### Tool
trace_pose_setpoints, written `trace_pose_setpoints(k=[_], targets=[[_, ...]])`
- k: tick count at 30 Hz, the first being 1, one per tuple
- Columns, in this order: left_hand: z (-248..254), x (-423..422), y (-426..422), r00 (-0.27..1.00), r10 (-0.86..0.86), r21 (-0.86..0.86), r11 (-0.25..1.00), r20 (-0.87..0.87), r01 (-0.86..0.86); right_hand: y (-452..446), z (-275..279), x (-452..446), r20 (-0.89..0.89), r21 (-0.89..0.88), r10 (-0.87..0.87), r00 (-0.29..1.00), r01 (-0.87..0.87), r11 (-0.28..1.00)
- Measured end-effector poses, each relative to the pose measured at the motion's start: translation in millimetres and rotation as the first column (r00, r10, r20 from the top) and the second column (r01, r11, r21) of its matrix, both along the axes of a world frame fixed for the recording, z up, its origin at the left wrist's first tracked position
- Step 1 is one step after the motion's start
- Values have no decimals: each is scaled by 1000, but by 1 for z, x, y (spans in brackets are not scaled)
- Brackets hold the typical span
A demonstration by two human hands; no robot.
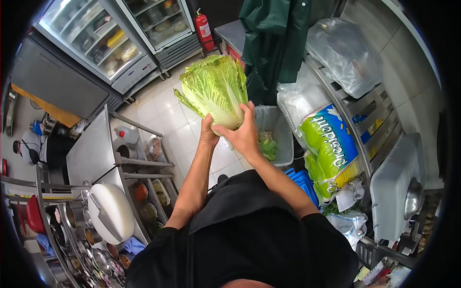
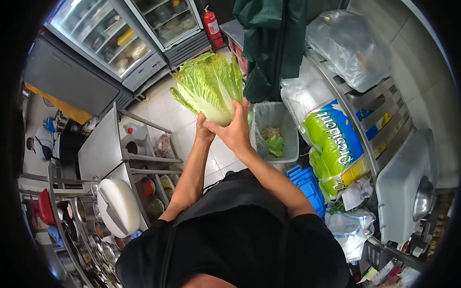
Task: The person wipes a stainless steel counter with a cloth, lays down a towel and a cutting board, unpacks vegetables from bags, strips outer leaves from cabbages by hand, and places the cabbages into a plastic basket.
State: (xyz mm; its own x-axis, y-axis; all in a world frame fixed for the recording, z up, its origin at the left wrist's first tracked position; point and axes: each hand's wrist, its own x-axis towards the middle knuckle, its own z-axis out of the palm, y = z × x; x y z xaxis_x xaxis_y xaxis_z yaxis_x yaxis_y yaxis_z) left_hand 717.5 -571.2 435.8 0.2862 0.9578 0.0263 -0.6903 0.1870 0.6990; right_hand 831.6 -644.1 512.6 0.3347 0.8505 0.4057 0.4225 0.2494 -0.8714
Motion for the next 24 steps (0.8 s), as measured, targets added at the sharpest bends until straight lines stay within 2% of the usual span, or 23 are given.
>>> trace_pose_setpoints(k=[1,4,6,8,11,13,14,15,17,18,20,21,23,24], targets=[[2,1,4,1000,-2,2,1000,-1,2,1,3,-3,109,54,-51,993,45,998],[7,7,10,1000,13,60,998,-22,-11,17,-7,-6,47,96,19,999,-24,995],[13,8,12,995,92,99,991,-26,-89,22,-7,-3,44,110,11,999,-16,994],[12,4,14,995,97,69,993,-14,-96,22,2,-2,38,114,0,999,-4,994],[12,3,16,993,120,43,992,0,-120,25,12,6,146,126,-102,984,84,988],[13,3,16,990,138,51,989,-1,-138,31,12,6,69,-40,13,998,-11,999],[15,2,15,988,157,54,986,-8,-157,30,14,6,3,-114,12,1000,-12,993],[17,3,15,984,176,61,983,-14,-175,31,17,9,4,-113,5,1000,-5,994],[18,1,16,986,167,55,984,3,-167,31,24,12,-366,-192,132,921,-213,958],[19,0,16,984,179,56,982,10,-179,32,22,12,-366,-193,129,921,-211,958],[17,0,17,982,189,56,980,15,-190,35,14,6,-343,17,43,938,-39,999],[16,-1,18,977,214,81,974,-5,-213,40,4,2,-344,15,41,938,-39,999],[12,-1,19,972,234,102,968,-27,-231,51,-16,-3,-435,78,-73,898,118,990],[10,-1,19,970,241,109,966,-29,-236,53,-22,-1,-436,75,-78,897,122,990]])
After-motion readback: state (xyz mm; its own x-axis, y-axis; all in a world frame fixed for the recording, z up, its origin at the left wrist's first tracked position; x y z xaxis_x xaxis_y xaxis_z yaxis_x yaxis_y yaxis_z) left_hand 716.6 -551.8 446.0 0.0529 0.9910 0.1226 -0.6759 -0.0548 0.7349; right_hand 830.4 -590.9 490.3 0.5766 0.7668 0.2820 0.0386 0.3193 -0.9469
